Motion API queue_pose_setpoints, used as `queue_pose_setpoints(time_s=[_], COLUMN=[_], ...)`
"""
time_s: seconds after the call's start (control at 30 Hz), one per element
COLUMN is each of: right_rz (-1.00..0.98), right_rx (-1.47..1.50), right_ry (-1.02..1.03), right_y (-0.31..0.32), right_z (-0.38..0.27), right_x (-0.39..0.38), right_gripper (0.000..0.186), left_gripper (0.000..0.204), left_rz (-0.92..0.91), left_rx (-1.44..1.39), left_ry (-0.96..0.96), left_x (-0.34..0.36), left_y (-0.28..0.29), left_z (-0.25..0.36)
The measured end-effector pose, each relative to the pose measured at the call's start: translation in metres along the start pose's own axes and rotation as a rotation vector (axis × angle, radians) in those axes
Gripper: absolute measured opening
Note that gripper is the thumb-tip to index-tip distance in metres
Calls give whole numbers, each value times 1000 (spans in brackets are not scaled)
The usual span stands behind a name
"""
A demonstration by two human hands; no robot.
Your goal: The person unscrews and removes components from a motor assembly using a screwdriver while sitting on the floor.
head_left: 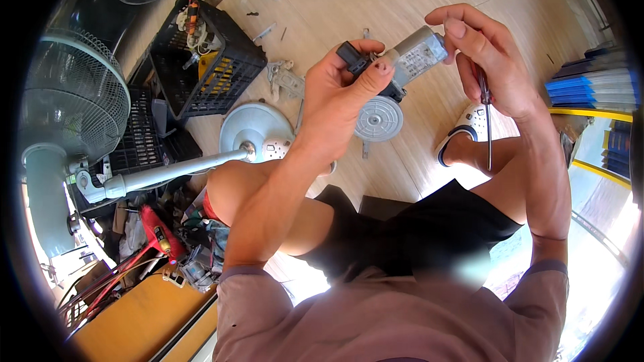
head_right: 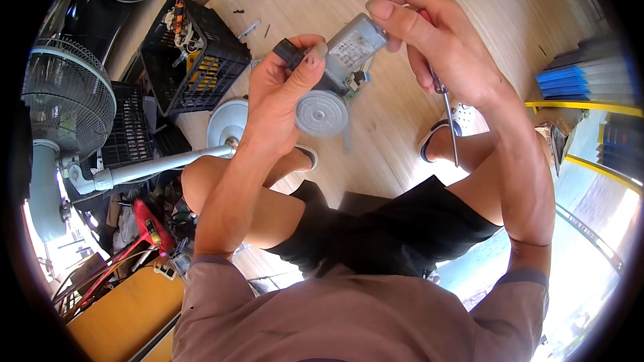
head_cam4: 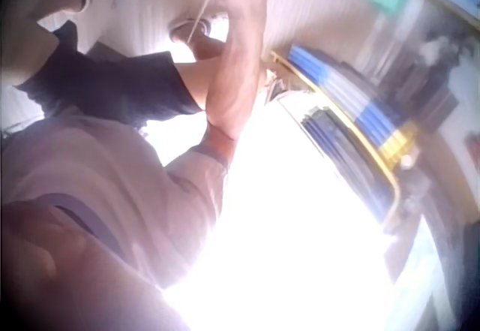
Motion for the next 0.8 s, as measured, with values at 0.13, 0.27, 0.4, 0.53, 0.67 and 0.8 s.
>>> queue_pose_setpoints(time_s=[0.13,0.27,0.4,0.53,0.67,0.8], right_rz=[-110,-191,-211,-204,-124,48], right_rx=[-141,-121,-105,-58,-15,21], right_ry=[-57,-72,-161,-149,-72,36], right_y=[-14,-19,-20,-20,-24,-11], right_z=[16,18,18,9,1,-18], right_x=[-2,-2,-6,-9,-13,-13], right_gripper=[43,40,34,32,33,32], left_gripper=[45,45,48,51,61,77], left_rz=[-28,-105,-130,-122,-125,120], left_rx=[120,258,189,163,229,97], left_ry=[48,65,126,145,40,-91], left_x=[-5,-7,-5,-2,3,11], left_y=[-6,-13,-11,-8,-2,18], left_z=[8,5,3,4,13,19])
Point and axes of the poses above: each hand's wrist, its own x-axis towards the middle knuckle, its own y-axis out of the back of the hand, z = x × y, the point moved 9 cm from there along x, towards the middle knuckle, and after that the axes turned 4 degrees about z, right-handed, at the moved point
